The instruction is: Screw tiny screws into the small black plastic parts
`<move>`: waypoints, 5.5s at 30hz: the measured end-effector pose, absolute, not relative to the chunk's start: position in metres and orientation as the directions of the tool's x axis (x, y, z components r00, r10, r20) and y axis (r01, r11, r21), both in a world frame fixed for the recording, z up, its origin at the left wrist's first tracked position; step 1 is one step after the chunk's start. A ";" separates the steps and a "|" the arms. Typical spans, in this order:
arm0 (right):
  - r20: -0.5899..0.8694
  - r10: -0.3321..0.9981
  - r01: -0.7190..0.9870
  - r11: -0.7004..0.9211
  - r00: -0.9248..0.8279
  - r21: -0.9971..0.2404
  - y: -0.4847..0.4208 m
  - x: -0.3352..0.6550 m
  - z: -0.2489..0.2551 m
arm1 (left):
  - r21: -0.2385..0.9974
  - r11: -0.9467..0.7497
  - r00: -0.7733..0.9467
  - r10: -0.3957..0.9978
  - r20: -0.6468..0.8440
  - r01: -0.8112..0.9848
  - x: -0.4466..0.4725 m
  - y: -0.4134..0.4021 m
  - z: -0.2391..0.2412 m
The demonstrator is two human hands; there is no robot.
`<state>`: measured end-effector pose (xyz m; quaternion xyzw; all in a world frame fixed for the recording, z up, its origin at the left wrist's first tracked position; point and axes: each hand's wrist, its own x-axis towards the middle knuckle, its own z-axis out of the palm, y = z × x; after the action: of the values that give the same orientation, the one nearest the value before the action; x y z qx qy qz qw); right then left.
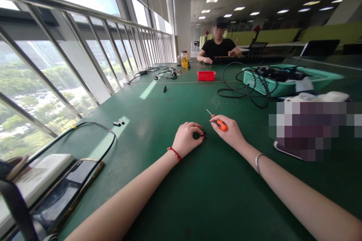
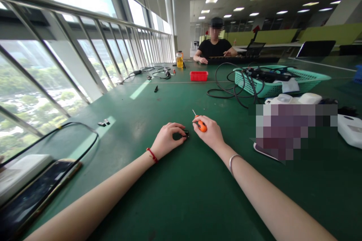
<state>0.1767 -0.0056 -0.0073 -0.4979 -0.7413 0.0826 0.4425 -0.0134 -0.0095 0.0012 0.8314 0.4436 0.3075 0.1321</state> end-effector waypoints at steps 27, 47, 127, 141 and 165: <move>0.475 0.867 0.667 0.443 -0.151 -0.599 -0.006 0.177 -0.008 | 0.464 0.219 -0.371 0.890 0.266 0.858 -0.189 -0.009 0.028; 0.468 0.868 0.681 0.445 -0.167 -0.581 -0.005 0.177 -0.010 | 0.545 0.267 -0.417 0.892 0.172 0.795 -0.206 0.001 0.027; 0.414 0.893 0.717 0.406 -0.178 -0.567 -0.004 0.178 -0.010 | 0.324 0.244 -0.347 0.883 0.315 0.914 -0.195 -0.004 0.029; 0.403 0.898 0.722 0.396 -0.176 -0.567 -0.003 0.178 -0.010 | 0.350 0.243 -0.350 0.893 0.284 0.905 -0.196 -0.003 0.028; 0.415 0.892 0.733 0.403 -0.180 -0.548 -0.005 0.177 -0.009 | 0.341 0.207 -0.317 0.897 0.307 0.917 -0.196 -0.004 0.030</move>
<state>0.1773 -0.0049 -0.0092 -0.5345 -0.7599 0.1125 0.3524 -0.1958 -0.0036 0.0296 0.5839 0.7767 0.2353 -0.0206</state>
